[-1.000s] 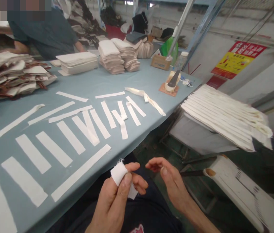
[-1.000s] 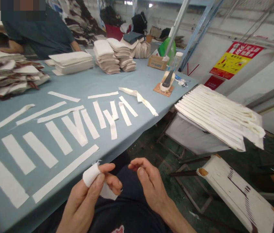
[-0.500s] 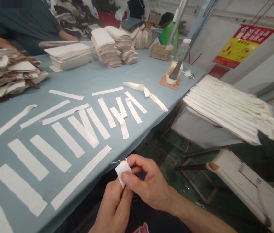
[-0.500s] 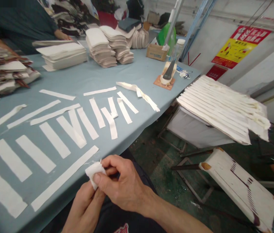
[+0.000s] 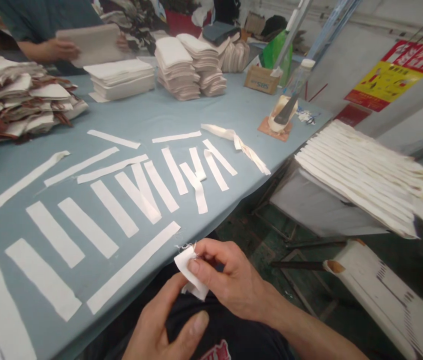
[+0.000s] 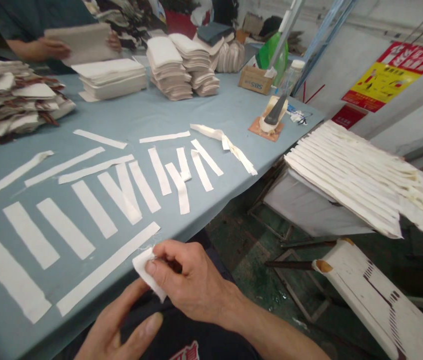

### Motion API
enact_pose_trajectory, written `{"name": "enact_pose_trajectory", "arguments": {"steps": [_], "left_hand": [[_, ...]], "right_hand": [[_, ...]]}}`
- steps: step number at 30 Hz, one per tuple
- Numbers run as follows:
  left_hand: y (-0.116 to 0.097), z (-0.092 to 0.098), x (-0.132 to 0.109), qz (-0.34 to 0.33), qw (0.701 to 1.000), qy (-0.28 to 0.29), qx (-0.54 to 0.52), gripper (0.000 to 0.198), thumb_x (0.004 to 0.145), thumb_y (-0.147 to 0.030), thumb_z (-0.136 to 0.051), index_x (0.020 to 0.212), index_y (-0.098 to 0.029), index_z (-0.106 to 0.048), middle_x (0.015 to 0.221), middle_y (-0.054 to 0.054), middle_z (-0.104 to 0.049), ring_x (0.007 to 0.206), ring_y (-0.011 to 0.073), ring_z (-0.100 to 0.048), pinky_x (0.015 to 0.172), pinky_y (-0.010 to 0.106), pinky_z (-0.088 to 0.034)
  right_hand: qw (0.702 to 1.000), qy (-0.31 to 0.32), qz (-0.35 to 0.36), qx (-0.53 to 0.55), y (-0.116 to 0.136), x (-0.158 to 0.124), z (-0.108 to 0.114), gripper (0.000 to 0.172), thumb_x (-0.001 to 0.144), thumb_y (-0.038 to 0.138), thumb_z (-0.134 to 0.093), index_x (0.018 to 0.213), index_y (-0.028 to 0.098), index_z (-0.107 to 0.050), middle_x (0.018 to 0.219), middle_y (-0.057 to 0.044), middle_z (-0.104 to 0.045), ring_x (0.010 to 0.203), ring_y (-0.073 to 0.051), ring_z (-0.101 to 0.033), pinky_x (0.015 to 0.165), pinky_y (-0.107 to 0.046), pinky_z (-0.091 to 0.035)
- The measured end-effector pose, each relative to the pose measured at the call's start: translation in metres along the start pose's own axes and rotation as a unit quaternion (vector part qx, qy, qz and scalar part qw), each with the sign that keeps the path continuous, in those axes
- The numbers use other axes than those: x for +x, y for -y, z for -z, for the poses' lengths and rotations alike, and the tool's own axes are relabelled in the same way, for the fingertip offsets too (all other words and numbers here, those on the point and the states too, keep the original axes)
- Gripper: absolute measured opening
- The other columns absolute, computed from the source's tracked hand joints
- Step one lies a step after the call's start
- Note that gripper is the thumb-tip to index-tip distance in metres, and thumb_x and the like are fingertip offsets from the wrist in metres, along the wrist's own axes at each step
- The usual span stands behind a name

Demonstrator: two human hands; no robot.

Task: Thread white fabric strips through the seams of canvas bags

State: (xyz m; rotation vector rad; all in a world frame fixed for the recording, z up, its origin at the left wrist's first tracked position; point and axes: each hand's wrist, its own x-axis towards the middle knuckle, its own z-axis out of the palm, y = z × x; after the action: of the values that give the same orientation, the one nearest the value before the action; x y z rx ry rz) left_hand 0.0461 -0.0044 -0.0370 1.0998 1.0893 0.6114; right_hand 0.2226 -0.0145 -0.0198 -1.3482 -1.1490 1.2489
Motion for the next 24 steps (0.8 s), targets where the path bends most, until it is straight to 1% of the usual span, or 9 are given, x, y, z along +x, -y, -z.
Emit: {"name": "enact_pose_trajectory", "arguments": {"steps": [3,6,8,13,14,16,18,21,24], "left_hand": [[-0.001,0.011,-0.006,0.005,0.998,-0.064,-0.01,0.047,0.072,-0.061,-0.094,0.103,-0.026,-0.086,0.108,0.012,-0.084,0.112,0.0388,-0.073,0.103,0.042,-0.06],[0.0,0.015,-0.004,0.008,0.998,-0.05,-0.041,0.048,0.078,-0.068,-0.088,0.088,-0.022,-0.081,0.084,0.007,-0.077,0.083,0.0268,-0.069,0.08,0.032,-0.06],[-0.002,0.013,-0.002,0.005,0.998,-0.046,-0.05,0.05,0.079,-0.068,-0.088,0.076,-0.021,-0.074,0.071,0.003,-0.067,0.07,0.02,-0.06,0.066,0.027,-0.052],[0.001,0.009,-0.002,-0.004,0.997,-0.043,-0.068,0.053,0.082,-0.069,-0.086,0.069,-0.02,-0.068,0.061,-0.001,-0.058,0.062,0.0155,-0.049,0.063,0.026,-0.043],[0.002,0.008,-0.003,-0.006,0.996,-0.049,-0.074,0.051,0.083,-0.067,-0.086,0.07,-0.02,-0.067,0.06,-0.002,-0.058,0.062,0.0156,-0.05,0.063,0.026,-0.043],[0.006,0.007,-0.005,-0.012,0.993,-0.083,-0.081,0.046,0.084,-0.061,-0.086,0.07,-0.021,-0.067,0.06,-0.002,-0.059,0.061,0.0157,-0.05,0.063,0.027,-0.042],[0.01,0.004,-0.006,-0.023,0.988,-0.125,-0.085,0.042,0.086,-0.055,-0.085,0.071,-0.021,-0.067,0.06,-0.003,-0.06,0.061,0.0154,-0.051,0.063,0.027,-0.042],[0.015,0.0,-0.006,-0.044,0.986,-0.137,-0.089,0.04,0.087,-0.054,-0.085,0.074,-0.02,-0.07,0.065,-0.002,-0.064,0.065,0.0158,-0.056,0.065,0.025,-0.047],[0.021,-0.004,-0.005,-0.054,0.985,-0.139,-0.083,0.036,0.087,-0.054,-0.085,0.084,-0.02,-0.078,0.08,0.002,-0.075,0.077,0.0193,-0.066,0.073,0.026,-0.055]], "right_hand": [[0.999,0.023,0.005,-0.024,0.0,-0.001,0.0,0.023,0.102,0.038,-0.061,0.091,0.019,-0.068,0.068,0.005,-0.055,0.059,-0.01,-0.046,0.055,-0.023,-0.034],[0.997,0.049,0.01,-0.061,0.0,-0.003,-0.001,0.023,0.103,0.036,-0.062,0.113,0.018,-0.072,0.07,0.005,-0.062,0.059,-0.01,-0.049,0.055,-0.023,-0.034],[0.994,0.058,0.018,-0.093,-0.002,-0.004,-0.001,0.026,0.102,0.032,-0.064,0.123,0.019,-0.071,0.068,0.006,-0.062,0.058,-0.01,-0.05,0.056,-0.024,-0.033],[0.992,0.097,0.007,-0.079,-0.01,-0.001,0.002,0.032,0.101,0.031,-0.069,0.131,0.019,-0.068,0.067,0.008,-0.063,0.055,-0.01,-0.052,0.053,-0.022,-0.036],[0.994,0.077,0.019,-0.077,-0.011,-0.001,0.002,0.032,0.102,0.032,-0.069,0.131,0.019,-0.068,0.073,0.006,-0.068,0.059,-0.011,-0.057,0.056,-0.022,-0.042],[0.99,-0.013,0.087,-0.113,-0.011,-0.002,0.002,0.026,0.101,0.03,-0.069,0.125,0.02,-0.07,0.091,-0.001,-0.077,0.077,-0.015,-0.07,0.072,-0.028,-0.055],[0.959,-0.096,0.194,-0.186,-0.008,-0.007,-0.001,0.017,0.1,0.024,-0.067,0.116,0.022,-0.072,0.105,-0.006,-0.081,0.095,-0.021,-0.075,0.088,-0.036,-0.06],[0.904,-0.106,0.305,-0.279,-0.005,-0.018,-0.01,0.016,0.099,0.018,-0.064,0.112,0.024,-0.072,0.106,-0.008,-0.082,0.098,-0.025,-0.076,0.089,-0.041,-0.062],[0.888,-0.099,0.312,-0.322,-0.011,-0.027,-0.023,0.023,0.097,0.016,-0.064,0.118,0.023,-0.07,0.111,-0.01,-0.083,0.099,-0.026,-0.077,0.087,-0.043,-0.063]]}}
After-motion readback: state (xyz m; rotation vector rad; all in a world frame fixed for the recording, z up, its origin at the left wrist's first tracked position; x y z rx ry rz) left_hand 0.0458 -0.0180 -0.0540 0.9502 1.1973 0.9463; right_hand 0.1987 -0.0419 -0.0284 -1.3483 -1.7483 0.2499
